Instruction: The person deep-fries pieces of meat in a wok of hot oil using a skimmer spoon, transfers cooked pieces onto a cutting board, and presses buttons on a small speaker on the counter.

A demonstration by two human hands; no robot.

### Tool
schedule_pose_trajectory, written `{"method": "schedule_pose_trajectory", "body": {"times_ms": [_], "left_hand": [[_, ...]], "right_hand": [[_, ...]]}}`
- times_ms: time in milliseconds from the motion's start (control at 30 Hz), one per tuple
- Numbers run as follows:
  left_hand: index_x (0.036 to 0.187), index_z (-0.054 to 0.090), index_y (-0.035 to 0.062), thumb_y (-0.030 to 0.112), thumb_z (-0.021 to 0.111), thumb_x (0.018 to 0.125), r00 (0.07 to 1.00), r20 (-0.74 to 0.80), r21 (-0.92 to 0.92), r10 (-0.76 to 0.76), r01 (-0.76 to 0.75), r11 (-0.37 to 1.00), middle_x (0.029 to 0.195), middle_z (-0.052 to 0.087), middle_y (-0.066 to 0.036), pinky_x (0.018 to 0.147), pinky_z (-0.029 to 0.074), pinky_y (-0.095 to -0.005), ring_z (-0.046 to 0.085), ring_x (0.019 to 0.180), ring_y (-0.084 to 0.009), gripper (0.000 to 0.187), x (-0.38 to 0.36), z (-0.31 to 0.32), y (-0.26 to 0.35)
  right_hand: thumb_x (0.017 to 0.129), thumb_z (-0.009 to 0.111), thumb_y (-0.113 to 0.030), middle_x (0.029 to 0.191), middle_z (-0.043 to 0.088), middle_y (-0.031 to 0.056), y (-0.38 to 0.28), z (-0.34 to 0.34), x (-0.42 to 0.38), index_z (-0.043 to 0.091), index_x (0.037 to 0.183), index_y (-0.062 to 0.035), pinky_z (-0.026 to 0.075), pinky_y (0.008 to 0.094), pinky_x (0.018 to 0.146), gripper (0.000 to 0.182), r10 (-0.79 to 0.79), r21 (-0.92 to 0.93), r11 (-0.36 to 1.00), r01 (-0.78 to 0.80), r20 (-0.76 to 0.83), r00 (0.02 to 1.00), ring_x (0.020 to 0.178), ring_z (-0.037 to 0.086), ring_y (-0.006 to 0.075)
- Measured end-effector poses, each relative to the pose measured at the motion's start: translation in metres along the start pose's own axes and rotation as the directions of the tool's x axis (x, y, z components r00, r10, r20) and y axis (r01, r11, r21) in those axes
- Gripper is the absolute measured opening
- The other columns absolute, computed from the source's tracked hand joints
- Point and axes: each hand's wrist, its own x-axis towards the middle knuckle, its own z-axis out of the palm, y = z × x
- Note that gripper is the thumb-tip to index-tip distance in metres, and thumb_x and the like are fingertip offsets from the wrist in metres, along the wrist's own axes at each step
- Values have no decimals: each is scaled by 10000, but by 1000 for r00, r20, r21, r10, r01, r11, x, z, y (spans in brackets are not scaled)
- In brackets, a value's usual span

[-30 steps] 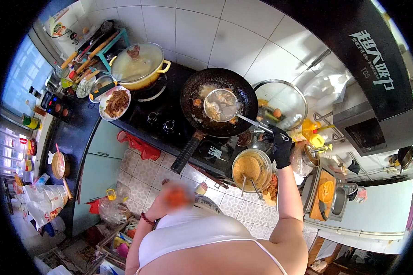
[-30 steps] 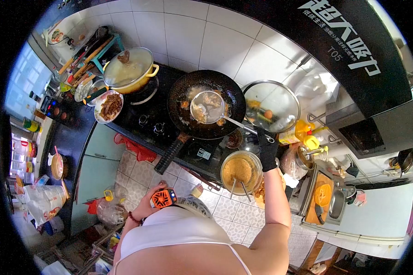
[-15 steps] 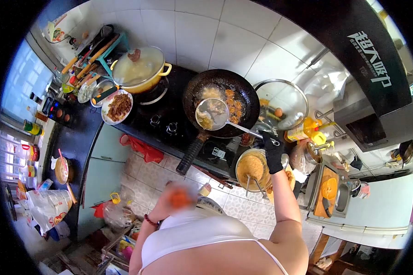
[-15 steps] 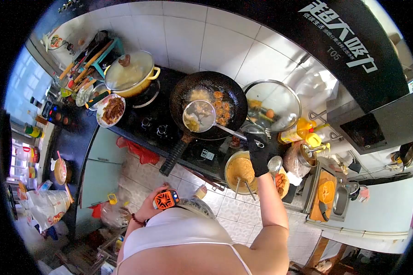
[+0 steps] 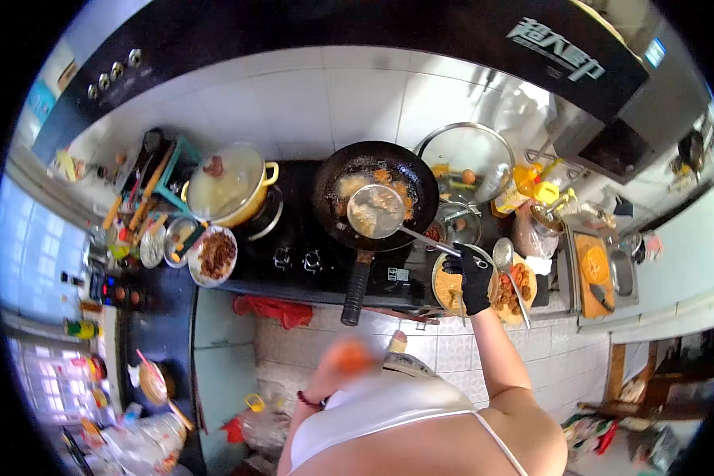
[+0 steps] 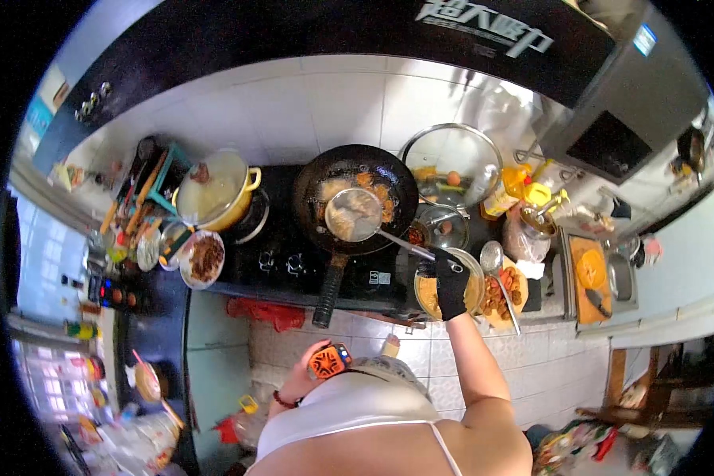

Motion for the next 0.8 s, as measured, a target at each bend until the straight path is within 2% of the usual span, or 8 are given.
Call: {"method": "schedule_pose_trajectory", "body": {"times_ms": [167,267,467,500,567,633,700,800], "left_hand": [[1342,385,20,61,785,716,995,100,-222,5,17,975,1256,526,-97,986,417,-317,513,1155,-174,744,3,-10,-9],[1355,372,24,31,771,725,982,179,-19,65,-63,998,1255,528,-92,990,414,-315,514,1154,-173,746,3,-29,-16],[1362,368,38,31,772,726,968,226,-202,108,-62,977,1267,523,-97,985,424,-326,517,1155,-182,754,-3,-37,-18],[1360,370,38,31,772,725,972,214,-215,92,-45,975,1266,524,-98,982,427,-326,519,1153,-183,751,-4,-41,-22],[1354,374,37,31,772,725,982,176,-63,62,-52,997,1264,526,-99,976,433,-324,523,1150,-183,745,-9,-50,-29],[1348,376,32,29,771,726,992,117,273,44,-75,959,1262,528,-100,970,438,-322,526,1147,-181,737,-16,-62,-32],[1347,373,32,30,773,723,994,110,226,14,-39,973,1258,530,-100,966,442,-321,529,1143,-179,741,-20,-66,-30],[1343,391,41,34,787,706,996,93,131,-11,-1,991,1237,539,-80,965,437,-306,528,1125,-154,750,-23,-67,-25]], "right_hand": [[902,576,-120,833,677,51,-2,7,-20,683,986,1,488,261,618,182,-61,-14,998,59,-99,993,705,621,115],[899,576,-116,822,678,43,3,12,-29,690,991,-8,487,257,616,183,-126,-68,991,117,-145,981,689,619,115],[889,600,-123,852,690,83,14,21,-40,678,1012,12,502,263,639,198,-191,-236,959,159,-119,974,723,638,122],[881,604,-107,889,693,91,9,24,-45,670,1036,14,511,264,659,207,-99,-175,982,76,-123,987,754,645,133],[882,601,-110,904,692,88,19,22,-45,665,1055,10,515,268,679,220,-191,-237,958,159,-116,975,772,646,138],[885,597,-112,916,691,83,28,21,-49,661,1067,7,515,275,700,226,-210,-196,963,186,-107,972,786,646,143],[889,589,-112,924,690,76,19,26,-58,659,1072,4,514,283,723,227,-159,-56,986,155,-93,983,796,645,147],[901,569,-127,938,687,73,46,16,-47,658,1066,6,510,295,742,229,-240,-218,954,206,-143,960,810,642,151]]}}
